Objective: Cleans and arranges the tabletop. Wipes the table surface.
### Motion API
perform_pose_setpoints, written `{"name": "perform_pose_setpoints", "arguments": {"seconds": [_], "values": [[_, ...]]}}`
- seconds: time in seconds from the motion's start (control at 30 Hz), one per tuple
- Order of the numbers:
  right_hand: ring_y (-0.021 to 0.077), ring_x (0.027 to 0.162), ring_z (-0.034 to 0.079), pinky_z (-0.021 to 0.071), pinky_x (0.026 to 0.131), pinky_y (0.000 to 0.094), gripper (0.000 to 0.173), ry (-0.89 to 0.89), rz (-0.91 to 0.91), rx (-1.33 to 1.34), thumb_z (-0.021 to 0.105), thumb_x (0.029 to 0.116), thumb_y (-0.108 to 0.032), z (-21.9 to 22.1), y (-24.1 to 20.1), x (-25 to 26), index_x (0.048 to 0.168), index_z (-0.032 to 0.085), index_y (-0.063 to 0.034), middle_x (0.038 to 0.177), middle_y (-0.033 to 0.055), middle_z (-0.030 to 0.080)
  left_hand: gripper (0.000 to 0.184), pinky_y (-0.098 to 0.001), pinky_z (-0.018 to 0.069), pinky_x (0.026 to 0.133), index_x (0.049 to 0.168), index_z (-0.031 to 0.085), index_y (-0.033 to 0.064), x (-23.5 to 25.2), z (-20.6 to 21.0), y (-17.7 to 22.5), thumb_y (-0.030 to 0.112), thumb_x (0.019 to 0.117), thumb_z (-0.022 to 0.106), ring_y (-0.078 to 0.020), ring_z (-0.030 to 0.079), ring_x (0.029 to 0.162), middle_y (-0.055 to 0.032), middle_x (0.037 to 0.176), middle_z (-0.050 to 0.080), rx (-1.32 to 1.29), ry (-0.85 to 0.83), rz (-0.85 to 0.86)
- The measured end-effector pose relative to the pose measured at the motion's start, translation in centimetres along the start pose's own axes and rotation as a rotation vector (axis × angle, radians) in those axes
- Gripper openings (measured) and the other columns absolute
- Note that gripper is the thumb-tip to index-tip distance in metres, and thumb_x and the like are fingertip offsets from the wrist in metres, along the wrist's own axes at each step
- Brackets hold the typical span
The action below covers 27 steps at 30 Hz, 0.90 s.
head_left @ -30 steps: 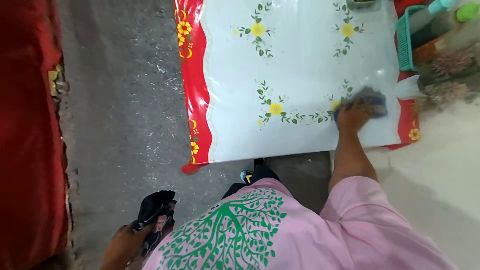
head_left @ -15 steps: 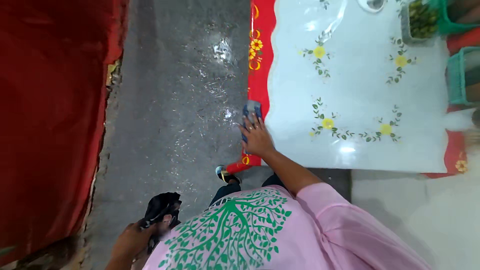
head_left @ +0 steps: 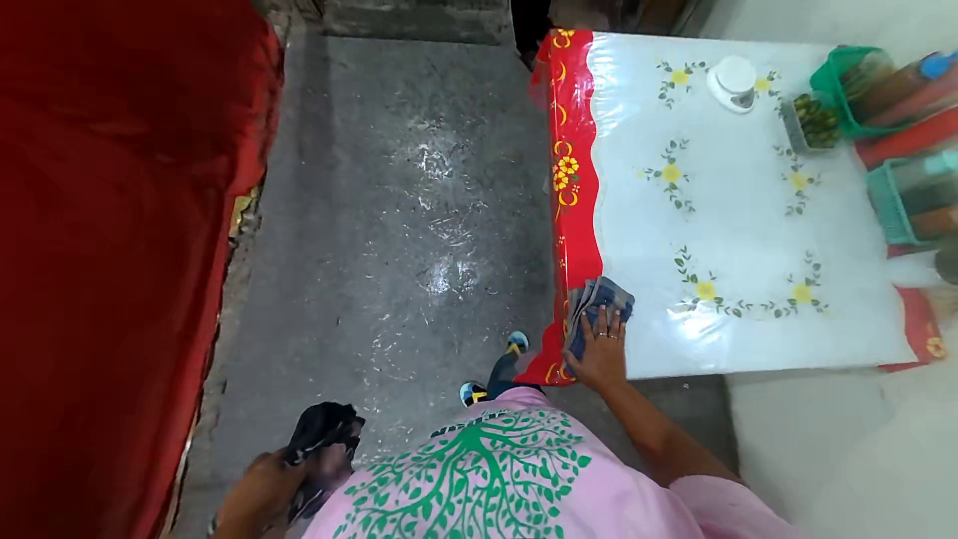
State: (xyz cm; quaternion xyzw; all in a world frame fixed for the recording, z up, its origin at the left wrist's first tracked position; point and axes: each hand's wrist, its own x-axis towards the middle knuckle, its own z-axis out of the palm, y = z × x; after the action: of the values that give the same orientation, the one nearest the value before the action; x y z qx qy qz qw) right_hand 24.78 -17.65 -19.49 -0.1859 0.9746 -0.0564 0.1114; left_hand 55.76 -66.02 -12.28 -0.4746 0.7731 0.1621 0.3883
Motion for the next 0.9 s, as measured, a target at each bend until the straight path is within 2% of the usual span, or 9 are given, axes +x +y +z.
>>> {"name": "perform_pose_setpoints", "arguments": {"seconds": [0.13, 0.2, 0.3, 0.47, 0.6, 0.73, 0.87, 0.9], "values": [[0.054, 0.153, 0.016, 0.0116, 0.121, 0.0704, 0.082, -0.007, 0.117, -0.008, 0.054, 0.0906, -0.054, -0.7, -2.3, 8.2, 0.16, 0.038, -0.0134, 0.167, 0.0279, 0.02, 0.052, -0.0687, 0.0477, 0.099, 0.13, 0.069, 0.0098, 4.0, -5.8, 7.5, 0.046, 0.0922, 0.075, -0.0465, 0.059, 0.124, -0.0232, 0.138, 0.06, 0.102, 0.029, 0.126], [0.053, 0.154, 0.014, 0.0101, 0.122, 0.0697, 0.079, -0.016, 0.148, 0.023, 0.057, 0.0913, -0.046, -1.9, -3.1, 13.1, 0.161, 0.037, -0.0134, 0.168, 0.0271, 0.017, 0.053, -0.0681, 0.0465, 0.101, 0.131, 0.068, 0.0088, 5.3, -9.8, 11.9, 0.045, 0.0926, 0.075, -0.0464, 0.058, 0.126, -0.0237, 0.139, 0.059, 0.131, 0.012, 0.175], [0.0502, 0.156, 0.008, 0.0072, 0.123, 0.0684, 0.08, -0.037, 0.177, 0.076, 0.061, 0.0916, -0.041, -3.8, -3.5, 21.0, 0.162, 0.033, -0.015, 0.17, 0.0249, 0.011, 0.051, -0.067, 0.0453, 0.103, 0.131, 0.067, 0.0068, 8.0, -14.9, 16.4, 0.041, 0.0944, 0.075, -0.0466, 0.057, 0.127, -0.0258, 0.139, 0.059, 0.101, 0.036, 0.204], [0.05, 0.156, 0.005, 0.0071, 0.123, 0.0683, 0.084, -0.03, 0.196, 0.105, 0.065, 0.0908, -0.034, -6.0, -3.8, 33.4, 0.164, 0.028, -0.0159, 0.171, 0.0245, 0.007, 0.053, -0.0684, 0.0451, 0.103, 0.132, 0.067, 0.0082, 13.2, -20.8, 18.1, 0.044, 0.0928, 0.075, -0.0473, 0.057, 0.127, -0.0262, 0.136, 0.061, 0.087, 0.064, 0.144], [0.0503, 0.156, 0.006, 0.0079, 0.123, 0.0684, 0.086, 0.005, 0.164, 0.073, 0.067, 0.0883, -0.028, -6.6, -3.7, 41.3, 0.164, 0.028, -0.0173, 0.171, 0.0241, 0.01, 0.058, -0.0665, 0.0453, 0.105, 0.134, 0.067, 0.0128, 16.0, -23.3, 18.7, 0.05, 0.0902, 0.076, -0.0453, 0.056, 0.129, -0.0245, 0.138, 0.06, 0.055, 0.012, 0.042], [0.0478, 0.157, 0.003, 0.0047, 0.124, 0.0664, 0.085, -0.005, 0.181, 0.046, 0.061, 0.0906, -0.029, -7.3, -4.0, 48.3, 0.166, 0.023, -0.0207, 0.172, 0.0219, 0.007, 0.063, -0.0687, 0.0523, 0.093, 0.12, 0.075, 0.0188, 22.2, -24.4, 17.6, 0.071, 0.0846, 0.067, -0.0425, 0.067, 0.112, -0.0193, 0.116, 0.072, 0.213, -0.005, 0.09], [0.0471, 0.157, 0.005, 0.0058, 0.125, 0.0642, 0.078, 0.03, 0.184, 0.049, 0.057, 0.094, -0.028, -8.7, -4.4, 55.4, 0.165, 0.025, -0.0224, 0.172, 0.0212, 0.008, 0.054, -0.0682, 0.0541, 0.088, 0.112, 0.076, 0.0208, 30.1, -28.1, 19.5, 0.068, 0.0889, 0.061, -0.0396, 0.071, 0.104, -0.0154, 0.106, 0.075, 0.314, -0.031, 0.171], [0.0474, 0.157, 0.006, 0.0065, 0.125, 0.0642, 0.078, 0.038, 0.19, 0.045, 0.056, 0.0941, -0.025, -8.9, -4.5, 57.3, 0.165, 0.025, -0.0229, 0.172, 0.0211, 0.008, 0.05, -0.0679, 0.0536, 0.089, 0.113, 0.076, 0.0203, 31.8, -29.7, 20.9, 0.063, 0.0915, 0.061, -0.0398, 0.07, 0.106, -0.0153, 0.107, 0.075, 0.333, -0.036, 0.186]]}}
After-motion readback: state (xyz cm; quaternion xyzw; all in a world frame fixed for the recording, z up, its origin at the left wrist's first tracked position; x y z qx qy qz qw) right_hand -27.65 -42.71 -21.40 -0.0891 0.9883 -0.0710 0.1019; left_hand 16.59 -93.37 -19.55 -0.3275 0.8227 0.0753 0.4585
